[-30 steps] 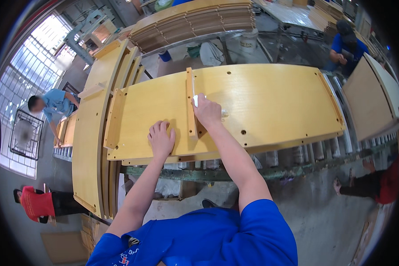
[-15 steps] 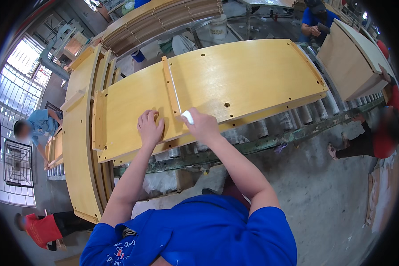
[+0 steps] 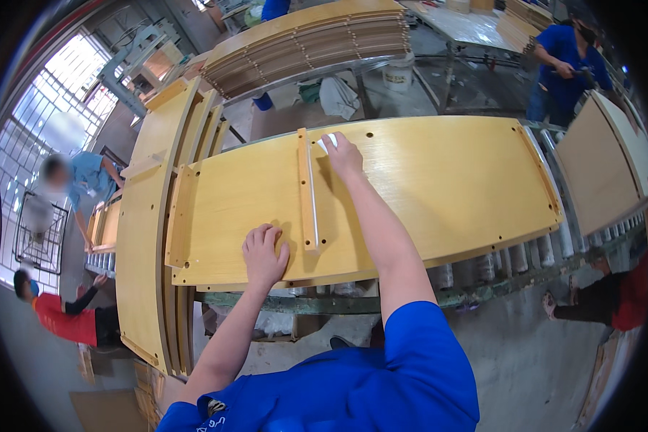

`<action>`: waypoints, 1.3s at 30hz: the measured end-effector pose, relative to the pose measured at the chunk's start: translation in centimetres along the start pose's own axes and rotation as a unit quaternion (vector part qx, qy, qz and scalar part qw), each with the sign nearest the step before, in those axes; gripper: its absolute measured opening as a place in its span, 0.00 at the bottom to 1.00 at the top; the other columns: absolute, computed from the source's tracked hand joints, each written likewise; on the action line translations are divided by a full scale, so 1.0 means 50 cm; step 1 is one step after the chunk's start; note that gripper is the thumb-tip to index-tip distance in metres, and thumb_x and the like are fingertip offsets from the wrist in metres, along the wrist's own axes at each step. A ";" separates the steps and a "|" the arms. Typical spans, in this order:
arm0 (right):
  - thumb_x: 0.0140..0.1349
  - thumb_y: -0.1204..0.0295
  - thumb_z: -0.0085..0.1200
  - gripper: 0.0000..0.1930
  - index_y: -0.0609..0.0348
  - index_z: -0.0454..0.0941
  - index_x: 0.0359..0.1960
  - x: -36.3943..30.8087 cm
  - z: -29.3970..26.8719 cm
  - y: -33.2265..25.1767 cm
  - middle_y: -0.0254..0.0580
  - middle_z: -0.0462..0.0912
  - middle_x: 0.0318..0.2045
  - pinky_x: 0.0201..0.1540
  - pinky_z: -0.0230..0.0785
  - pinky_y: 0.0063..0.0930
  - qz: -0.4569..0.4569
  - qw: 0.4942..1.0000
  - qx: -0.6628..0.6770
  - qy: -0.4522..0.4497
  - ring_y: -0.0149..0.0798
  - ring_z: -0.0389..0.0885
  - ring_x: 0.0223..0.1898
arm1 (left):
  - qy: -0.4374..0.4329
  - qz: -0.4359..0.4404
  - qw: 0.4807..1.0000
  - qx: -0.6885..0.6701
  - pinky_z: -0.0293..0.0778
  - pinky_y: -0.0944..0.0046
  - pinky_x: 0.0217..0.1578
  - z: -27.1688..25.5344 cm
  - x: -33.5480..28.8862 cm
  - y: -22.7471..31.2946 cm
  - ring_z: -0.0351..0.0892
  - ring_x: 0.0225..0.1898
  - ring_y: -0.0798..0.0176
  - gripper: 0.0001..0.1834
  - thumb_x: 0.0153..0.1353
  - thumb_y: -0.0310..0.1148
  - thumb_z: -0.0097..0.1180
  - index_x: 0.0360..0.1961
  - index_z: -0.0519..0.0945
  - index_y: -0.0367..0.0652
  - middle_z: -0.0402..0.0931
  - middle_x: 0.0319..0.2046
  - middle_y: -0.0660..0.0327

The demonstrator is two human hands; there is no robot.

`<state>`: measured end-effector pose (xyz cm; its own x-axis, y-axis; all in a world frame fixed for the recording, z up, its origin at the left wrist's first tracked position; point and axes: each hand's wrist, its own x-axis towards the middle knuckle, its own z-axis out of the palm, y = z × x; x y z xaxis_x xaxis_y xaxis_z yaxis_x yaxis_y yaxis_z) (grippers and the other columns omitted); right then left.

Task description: The person wipes the surface of large yellow wooden panels with a white cloth. They move along a conveyor line, wiping multiple panels one at a time, then stack the finished panels on a nearby pile.

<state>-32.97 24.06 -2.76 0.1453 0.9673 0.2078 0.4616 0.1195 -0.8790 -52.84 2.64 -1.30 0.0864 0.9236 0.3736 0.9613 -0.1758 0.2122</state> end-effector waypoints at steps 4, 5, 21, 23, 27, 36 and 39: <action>0.59 0.42 0.39 0.28 0.54 0.76 0.42 0.045 0.026 -0.014 0.53 0.81 0.32 0.39 0.68 0.44 0.008 0.997 -0.069 -0.013 0.55 0.78 0.38 | 0.004 -0.005 1.000 0.005 0.57 0.53 0.53 -0.003 0.004 0.002 0.64 0.51 0.53 0.15 0.50 0.36 0.55 0.40 0.73 0.46 0.68 0.45 0.58; 0.59 0.42 0.40 0.28 0.54 0.77 0.40 0.051 0.030 -0.013 0.52 0.81 0.32 0.39 0.68 0.43 -0.004 0.997 -0.075 0.001 0.54 0.79 0.37 | 0.006 -0.005 1.000 0.000 0.57 0.53 0.53 -0.003 0.006 0.003 0.64 0.51 0.53 0.15 0.50 0.36 0.55 0.40 0.73 0.46 0.68 0.45 0.58; 0.60 0.46 0.41 0.25 0.54 0.77 0.37 0.069 0.054 -0.016 0.52 0.81 0.29 0.38 0.69 0.45 -0.024 0.987 -0.160 -0.002 0.54 0.79 0.35 | 0.008 -0.008 1.000 -0.012 0.57 0.53 0.52 0.000 0.008 -0.004 0.63 0.51 0.52 0.16 0.50 0.36 0.55 0.41 0.73 0.45 0.67 0.45 0.58; 0.60 0.46 0.41 0.24 0.55 0.76 0.35 0.061 0.047 -0.009 0.52 0.81 0.28 0.37 0.69 0.45 -0.027 0.989 -0.145 0.013 0.54 0.79 0.35 | 0.013 -0.001 1.000 -0.014 0.57 0.53 0.52 0.004 0.010 -0.005 0.63 0.51 0.52 0.16 0.50 0.36 0.55 0.41 0.73 0.45 0.67 0.46 0.58; 0.59 0.46 0.43 0.24 0.54 0.77 0.33 0.010 0.039 -0.009 0.50 0.81 0.27 0.35 0.69 0.44 -0.032 0.990 -0.139 -0.007 0.53 0.79 0.33 | 0.012 -0.008 1.000 -0.006 0.58 0.53 0.51 0.004 0.005 -0.010 0.64 0.51 0.52 0.16 0.50 0.37 0.54 0.41 0.73 0.45 0.68 0.46 0.57; 0.58 0.46 0.44 0.23 0.55 0.77 0.31 -0.133 -0.017 -0.008 0.50 0.80 0.24 0.32 0.69 0.43 -0.039 0.991 -0.123 -0.044 0.53 0.79 0.30 | 0.016 -0.007 1.000 -0.019 0.56 0.51 0.53 0.008 0.000 -0.011 0.63 0.52 0.52 0.16 0.51 0.38 0.53 0.41 0.74 0.44 0.68 0.46 0.57; 0.59 0.46 0.44 0.23 0.55 0.77 0.30 -0.191 -0.037 -0.009 0.49 0.80 0.23 0.31 0.68 0.42 -0.038 0.991 -0.112 -0.058 0.52 0.79 0.29 | 0.019 -0.003 1.000 -0.017 0.56 0.51 0.53 0.010 -0.002 -0.015 0.63 0.52 0.52 0.16 0.51 0.38 0.53 0.41 0.74 0.44 0.68 0.46 0.57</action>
<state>-32.96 14.36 -3.54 0.0064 0.9782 0.2077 0.6518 0.1535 -0.7427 -53.46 2.85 -1.92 0.0710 0.9112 0.4057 0.9520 -0.1833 0.2450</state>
